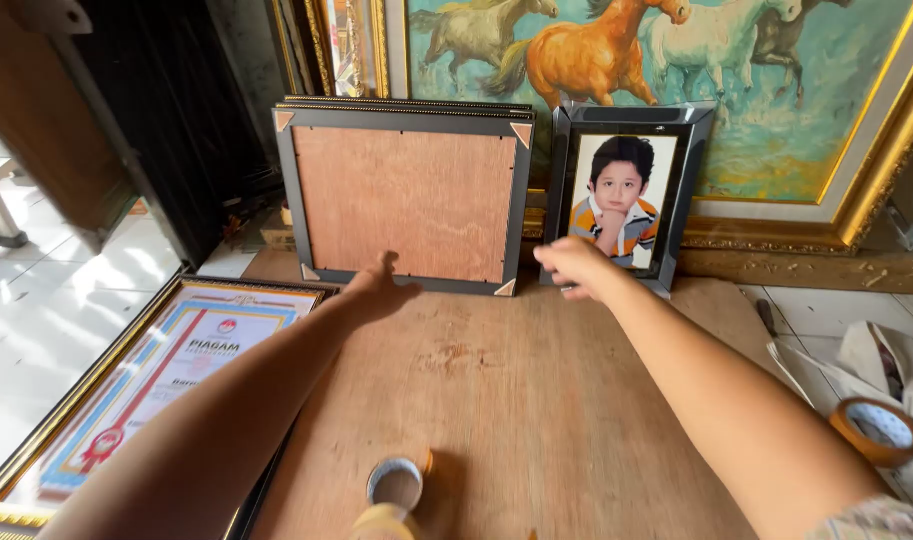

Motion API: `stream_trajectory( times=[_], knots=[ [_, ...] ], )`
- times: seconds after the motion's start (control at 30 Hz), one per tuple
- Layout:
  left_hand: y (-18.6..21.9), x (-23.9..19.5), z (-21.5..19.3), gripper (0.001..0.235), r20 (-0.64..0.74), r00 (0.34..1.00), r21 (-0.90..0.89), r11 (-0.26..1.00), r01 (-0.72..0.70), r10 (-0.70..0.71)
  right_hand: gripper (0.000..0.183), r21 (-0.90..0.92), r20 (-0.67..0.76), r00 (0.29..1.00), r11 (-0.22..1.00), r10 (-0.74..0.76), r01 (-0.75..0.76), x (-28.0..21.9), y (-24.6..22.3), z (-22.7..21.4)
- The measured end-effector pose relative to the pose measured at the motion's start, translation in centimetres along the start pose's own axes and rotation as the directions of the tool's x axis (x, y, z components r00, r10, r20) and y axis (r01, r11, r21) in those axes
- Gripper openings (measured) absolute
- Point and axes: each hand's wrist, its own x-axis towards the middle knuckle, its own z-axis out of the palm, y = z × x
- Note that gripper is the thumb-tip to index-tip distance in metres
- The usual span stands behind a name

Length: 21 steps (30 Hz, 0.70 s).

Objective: Applying adhesive tape to the back of a picture frame to secure the backing

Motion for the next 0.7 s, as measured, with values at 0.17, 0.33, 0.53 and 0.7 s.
stream_trajectory(
  times=[0.17, 0.33, 0.53, 0.7],
  knots=[
    [-2.3, 11.1, -0.2, 0.092, -0.224, 0.974, -0.035, 0.999, -0.012, 0.004, 0.077, 0.158, -0.278, 0.953, 0.972, -0.123, 0.171, 14.0, -3.8, 0.3],
    [-4.2, 15.0, 0.0, 0.087, -0.29, 0.954, -0.085, 0.995, 0.058, -0.08, 0.088, 0.203, -0.474, 0.873, 0.949, -0.12, 0.24, 22.7, -4.8, 3.0],
    [-7.8, 16.9, 2.6, 0.086, -0.301, 0.931, -0.179, 0.971, 0.156, -0.205, 0.069, 0.366, -0.656, 0.754, 0.86, -0.031, 0.354, 22.5, -4.4, 7.1],
    [-6.9, 12.3, 2.4, 0.08, -0.322, 0.924, -0.236, 0.963, 0.132, -0.206, 0.073, 0.448, -0.687, 0.717, 0.707, -0.119, 0.547, 15.2, -4.3, 7.8]
  ],
)
